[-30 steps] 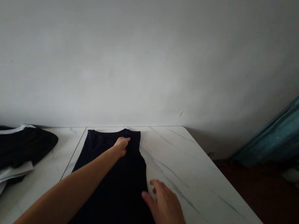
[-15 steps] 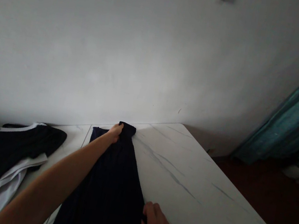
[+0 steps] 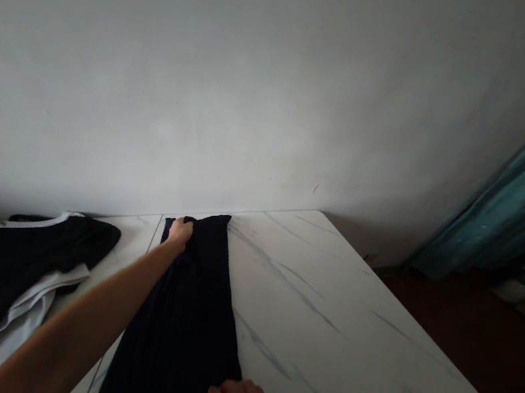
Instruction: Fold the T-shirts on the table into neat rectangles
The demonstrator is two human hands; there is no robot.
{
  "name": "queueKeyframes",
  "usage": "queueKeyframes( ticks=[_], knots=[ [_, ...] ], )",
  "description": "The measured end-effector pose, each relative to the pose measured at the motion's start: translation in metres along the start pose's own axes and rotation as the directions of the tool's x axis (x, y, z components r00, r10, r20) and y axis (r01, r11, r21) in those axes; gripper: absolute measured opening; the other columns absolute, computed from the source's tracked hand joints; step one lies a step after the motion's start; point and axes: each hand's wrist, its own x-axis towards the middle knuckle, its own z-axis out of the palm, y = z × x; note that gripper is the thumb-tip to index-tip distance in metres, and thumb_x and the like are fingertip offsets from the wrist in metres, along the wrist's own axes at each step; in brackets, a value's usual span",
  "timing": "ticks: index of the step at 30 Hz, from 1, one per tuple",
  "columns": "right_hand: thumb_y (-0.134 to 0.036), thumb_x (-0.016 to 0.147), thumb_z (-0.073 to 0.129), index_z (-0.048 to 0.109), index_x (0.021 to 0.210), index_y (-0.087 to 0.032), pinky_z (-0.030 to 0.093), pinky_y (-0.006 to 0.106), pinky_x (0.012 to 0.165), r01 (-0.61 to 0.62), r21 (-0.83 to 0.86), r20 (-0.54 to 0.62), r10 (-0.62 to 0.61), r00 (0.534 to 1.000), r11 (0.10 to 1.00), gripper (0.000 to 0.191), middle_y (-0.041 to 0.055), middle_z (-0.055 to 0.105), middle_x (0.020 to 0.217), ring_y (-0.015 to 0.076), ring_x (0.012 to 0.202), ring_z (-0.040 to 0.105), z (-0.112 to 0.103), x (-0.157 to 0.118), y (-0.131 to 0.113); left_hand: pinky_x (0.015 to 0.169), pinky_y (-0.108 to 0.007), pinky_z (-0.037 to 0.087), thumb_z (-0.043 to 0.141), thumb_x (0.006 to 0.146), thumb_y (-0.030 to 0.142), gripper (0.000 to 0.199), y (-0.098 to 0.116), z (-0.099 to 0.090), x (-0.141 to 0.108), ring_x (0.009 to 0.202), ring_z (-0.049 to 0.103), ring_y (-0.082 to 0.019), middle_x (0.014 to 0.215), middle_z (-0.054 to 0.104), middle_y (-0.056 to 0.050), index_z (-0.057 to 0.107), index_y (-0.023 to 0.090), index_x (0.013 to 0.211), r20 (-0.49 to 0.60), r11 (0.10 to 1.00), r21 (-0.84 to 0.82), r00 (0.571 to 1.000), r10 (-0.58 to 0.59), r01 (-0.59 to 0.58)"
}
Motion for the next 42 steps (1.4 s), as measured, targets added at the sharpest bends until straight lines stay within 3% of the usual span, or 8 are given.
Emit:
queueKeyframes(
  ticks=[12, 18, 23, 26, 29, 32, 37, 42],
  knots=[
    [-0.004, 0.086, 0.051, 0.071, 0.1, -0.023, 0.052, 0.029, 0.068, -0.01, 0.021, 0.199, 0.005, 0.98, 1.0, 0.031, 0.0032, 0.074, 0.085, 0.0177, 0.073, 0.067, -0.024, 0.009, -0.007, 0.086, -0.039, 0.055, 0.068, 0.09, 0.037, 0.025, -0.01, -0.007, 0.001, 0.094, 0.068, -0.019, 0.101, 0.071, -0.005, 0.068, 0.016, 0.103, 0.077, 0.995, 0.099, 0.997, 0.016, -0.024],
    [-0.013, 0.093, 0.044, 0.072, 0.101, -0.025, 0.051, 0.032, 0.067, 0.062, 0.059, 0.1, -0.068, 0.993, 0.996, 0.032, 0.006, 0.073, 0.079, 0.0191, 0.069, 0.065, -0.016, -0.009, -0.001, 0.085, -0.039, 0.056, 0.065, 0.092, 0.039, 0.027, -0.014, -0.007, -0.002, 0.092, 0.068, -0.018, 0.105, 0.071, -0.005, 0.066, 0.016, 0.106, 0.075, 0.995, 0.093, 0.997, 0.019, -0.026],
    [-0.02, 0.096, 0.052, 0.072, 0.095, -0.025, 0.05, 0.029, 0.065, 0.08, 0.088, 0.103, -0.089, 0.991, 0.993, 0.02, 0.004, 0.072, 0.078, 0.0172, 0.066, 0.064, -0.017, -0.009, 0.003, 0.083, -0.033, 0.054, 0.069, 0.083, 0.021, 0.021, -0.012, -0.013, -0.007, 0.098, 0.07, -0.025, 0.102, 0.074, -0.011, 0.069, 0.014, 0.103, 0.055, 0.994, 0.104, 0.998, 0.028, -0.033],
    [-0.036, 0.096, 0.059, 0.072, 0.104, -0.024, 0.055, 0.027, 0.067, 0.048, 0.231, 0.244, -0.106, 0.964, 0.972, 0.02, 0.0047, 0.074, 0.086, 0.0172, 0.072, 0.068, -0.04, 0.014, 0.009, 0.084, -0.032, 0.053, 0.072, 0.074, 0.016, 0.03, -0.011, -0.017, -0.006, 0.103, 0.069, -0.029, 0.104, 0.075, -0.014, 0.07, 0.014, 0.105, 0.043, 0.992, 0.111, 0.998, 0.049, -0.053],
    [-0.034, 0.095, 0.061, 0.07, 0.119, -0.025, 0.057, 0.026, 0.079, -0.173, 0.312, 0.456, 0.012, 0.89, 0.934, 0.027, 0.0062, 0.075, 0.103, 0.0177, 0.089, 0.071, -0.052, 0.065, 0.03, 0.085, -0.03, 0.053, 0.073, 0.074, 0.017, 0.036, -0.014, -0.017, -0.007, 0.102, 0.07, -0.026, 0.109, 0.074, -0.013, 0.069, 0.014, 0.11, 0.048, 0.991, 0.098, 0.995, 0.088, -0.093],
    [-0.025, 0.095, 0.059, 0.071, 0.119, -0.024, 0.055, 0.028, 0.086, -0.387, 0.305, 0.54, 0.177, 0.823, 0.87, 0.027, 0.0057, 0.076, 0.104, 0.0179, 0.094, 0.07, -0.018, 0.141, 0.076, 0.086, -0.029, 0.053, 0.071, 0.077, 0.017, 0.036, -0.021, -0.017, -0.011, 0.1, 0.07, -0.023, 0.109, 0.074, -0.011, 0.068, 0.014, 0.112, 0.048, 0.987, 0.079, 0.99, 0.136, -0.139],
    [-0.01, 0.083, 0.065, 0.071, 0.119, -0.017, 0.053, 0.029, 0.085, -0.466, 0.2, 0.633, 0.249, 0.733, 0.862, 0.037, 0.0087, 0.075, 0.104, 0.0171, 0.088, 0.069, 0.115, 0.261, 0.175, 0.09, -0.032, 0.053, 0.067, 0.082, 0.017, 0.035, -0.032, -0.02, -0.022, 0.1, 0.069, -0.022, 0.108, 0.073, -0.011, 0.065, 0.014, 0.117, -0.001, 0.976, 0.056, 0.978, 0.209, -0.209],
    [-0.006, 0.065, 0.076, 0.073, 0.114, -0.016, 0.052, 0.027, 0.079, -0.472, 0.3, 0.749, 0.102, 0.655, 0.829, 0.049, 0.0066, 0.074, 0.1, 0.0167, 0.087, 0.065, 0.21, 0.312, 0.226, 0.086, -0.033, 0.053, 0.064, 0.084, 0.018, 0.032, -0.039, -0.019, -0.031, 0.094, 0.069, -0.021, 0.102, 0.073, -0.008, 0.064, 0.016, 0.116, -0.043, 0.967, 0.019, 0.966, 0.256, -0.255]
  ],
)
